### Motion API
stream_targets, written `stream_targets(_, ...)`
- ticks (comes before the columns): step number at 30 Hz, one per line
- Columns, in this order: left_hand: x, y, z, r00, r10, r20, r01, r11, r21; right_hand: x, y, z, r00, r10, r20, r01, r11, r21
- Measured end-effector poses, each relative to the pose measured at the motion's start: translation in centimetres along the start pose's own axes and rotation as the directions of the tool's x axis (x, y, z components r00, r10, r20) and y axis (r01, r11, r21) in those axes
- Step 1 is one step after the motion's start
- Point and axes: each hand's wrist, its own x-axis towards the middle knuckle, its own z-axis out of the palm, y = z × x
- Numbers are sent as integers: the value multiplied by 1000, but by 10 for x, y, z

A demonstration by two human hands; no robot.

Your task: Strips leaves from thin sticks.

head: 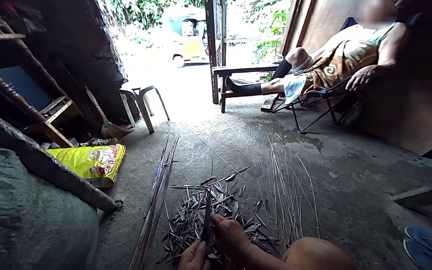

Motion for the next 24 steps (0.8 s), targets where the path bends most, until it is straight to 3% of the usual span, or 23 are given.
stream_targets(4,-4,-1,3,998,-3,55,4,1000,-10,9,9,-6,993,73,-90,-70,997,36)
stream_targets(11,-6,-6,-1,998,-4,65,-1,997,77,37,29,-35,950,299,-89,-283,947,154)
stream_targets(14,-4,-8,-4,1000,1,21,-5,977,212,42,33,-46,926,370,-75,-356,922,152)
stream_targets(17,4,-17,-11,996,50,-70,-18,917,399,25,17,-48,962,229,149,-231,973,2)
stream_targets(20,10,-19,-15,985,111,-132,-26,852,523,3,-8,-27,910,125,396,-107,992,-67)
stream_targets(24,7,-8,-5,986,91,-141,31,727,686,-4,-30,-7,872,184,453,-109,976,-186)
